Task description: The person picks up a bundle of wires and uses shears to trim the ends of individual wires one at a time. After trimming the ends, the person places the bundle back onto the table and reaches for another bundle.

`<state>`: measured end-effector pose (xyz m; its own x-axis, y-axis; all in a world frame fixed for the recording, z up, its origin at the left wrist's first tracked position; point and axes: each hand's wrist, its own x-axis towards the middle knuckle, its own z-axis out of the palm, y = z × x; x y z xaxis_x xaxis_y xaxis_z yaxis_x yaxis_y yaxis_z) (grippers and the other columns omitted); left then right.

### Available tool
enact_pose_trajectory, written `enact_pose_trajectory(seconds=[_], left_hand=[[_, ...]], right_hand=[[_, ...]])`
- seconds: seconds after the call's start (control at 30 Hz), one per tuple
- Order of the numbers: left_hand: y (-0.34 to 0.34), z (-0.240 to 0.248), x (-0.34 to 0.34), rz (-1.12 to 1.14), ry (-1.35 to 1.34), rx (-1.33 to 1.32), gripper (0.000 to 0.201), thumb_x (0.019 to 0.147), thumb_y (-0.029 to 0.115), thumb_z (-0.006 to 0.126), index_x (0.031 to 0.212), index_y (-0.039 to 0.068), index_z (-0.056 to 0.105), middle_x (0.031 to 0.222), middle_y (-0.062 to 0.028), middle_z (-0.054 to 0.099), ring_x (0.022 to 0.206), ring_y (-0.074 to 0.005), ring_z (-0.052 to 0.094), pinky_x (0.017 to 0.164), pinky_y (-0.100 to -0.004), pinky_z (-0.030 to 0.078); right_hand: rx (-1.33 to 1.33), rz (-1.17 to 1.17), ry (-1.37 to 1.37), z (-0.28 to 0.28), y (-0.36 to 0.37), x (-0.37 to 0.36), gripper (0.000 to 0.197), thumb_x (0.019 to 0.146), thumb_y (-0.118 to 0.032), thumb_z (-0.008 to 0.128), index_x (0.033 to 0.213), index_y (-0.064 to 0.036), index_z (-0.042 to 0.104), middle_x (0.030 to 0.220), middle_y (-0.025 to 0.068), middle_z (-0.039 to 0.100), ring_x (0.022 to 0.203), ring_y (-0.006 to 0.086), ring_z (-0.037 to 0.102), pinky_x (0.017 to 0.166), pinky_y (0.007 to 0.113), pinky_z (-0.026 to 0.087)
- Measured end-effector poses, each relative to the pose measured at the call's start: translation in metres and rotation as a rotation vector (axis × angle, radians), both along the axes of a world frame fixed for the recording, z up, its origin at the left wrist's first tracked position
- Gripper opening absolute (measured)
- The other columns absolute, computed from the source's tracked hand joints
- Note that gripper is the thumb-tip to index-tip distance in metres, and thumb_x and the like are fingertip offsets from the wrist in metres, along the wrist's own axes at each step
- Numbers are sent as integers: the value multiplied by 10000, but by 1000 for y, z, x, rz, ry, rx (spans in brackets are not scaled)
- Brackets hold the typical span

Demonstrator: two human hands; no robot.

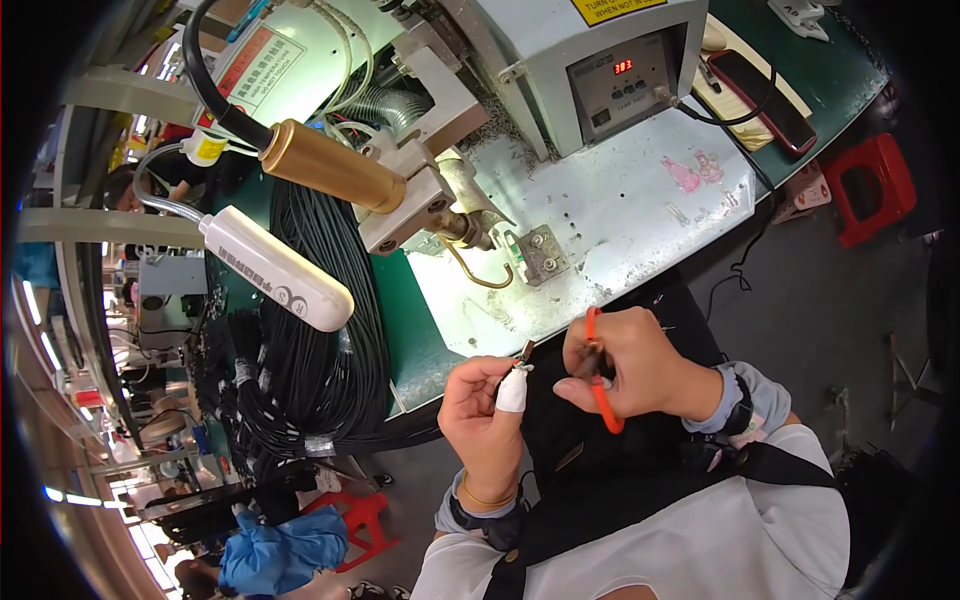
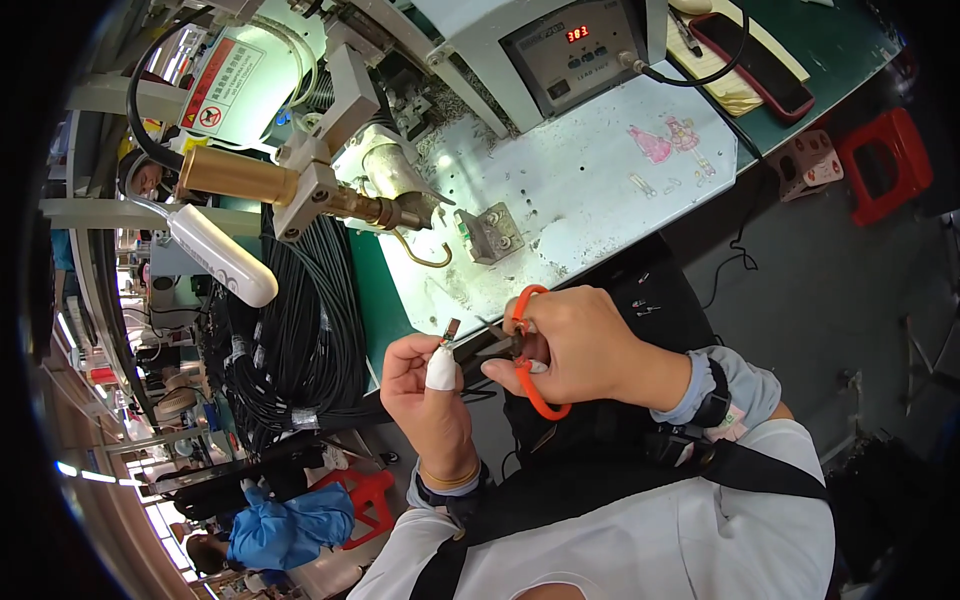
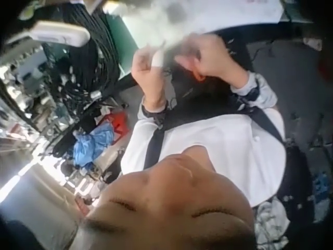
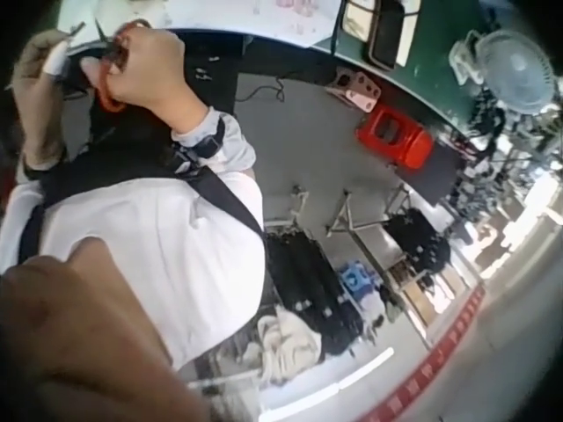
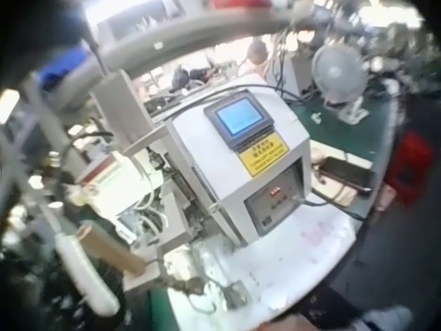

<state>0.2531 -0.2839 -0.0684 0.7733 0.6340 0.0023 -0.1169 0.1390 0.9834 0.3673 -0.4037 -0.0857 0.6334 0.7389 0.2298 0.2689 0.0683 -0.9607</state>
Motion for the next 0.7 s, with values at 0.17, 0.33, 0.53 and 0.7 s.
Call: enact_pose_trajectory(seconds=[0.17, 0.33, 0.53, 0.7], left_hand=[[-9, 3, 8, 118, 28, 120, 125, 760, -14, 561, 868, -6, 498, 710, -5, 511, 520, -9, 396, 445, -140, 273], [-12, 8, 11, 87, -7, 112, 126, 760, -16, 563, 865, -6, 495, 717, -6, 511, 528, -7, 404, 452, -134, 282], [-10, 4, 9, 144, 25, 155, 132, 754, -30, 566, 863, -8, 495, 734, -8, 514, 536, -7, 412, 463, -128, 293], [-9, 4, 10, 143, 19, 151, 135, 751, -36, 567, 862, -8, 496, 733, -15, 519, 535, -10, 415, 459, -130, 288]], right_hand=[[-352, -27, -294, -4, 3, -5, 364, 631, -377, 699, 580, -61, 528, 502, 47, 526, 417, 213, 525, 392, 293, 399], [-353, -97, -365, -5, 6, -8, 378, 648, -401, 680, 567, -66, 524, 491, 55, 515, 408, 242, 512, 379, 312, 389], [-372, -109, -406, -10, 7, -10, 372, 663, -387, 675, 562, -65, 517, 481, 64, 506, 409, 257, 512, 376, 322, 387], [-330, -129, -387, -14, 10, -11, 376, 710, -370, 643, 555, -56, 506, 453, 74, 486, 405, 272, 506, 377, 340, 388]])
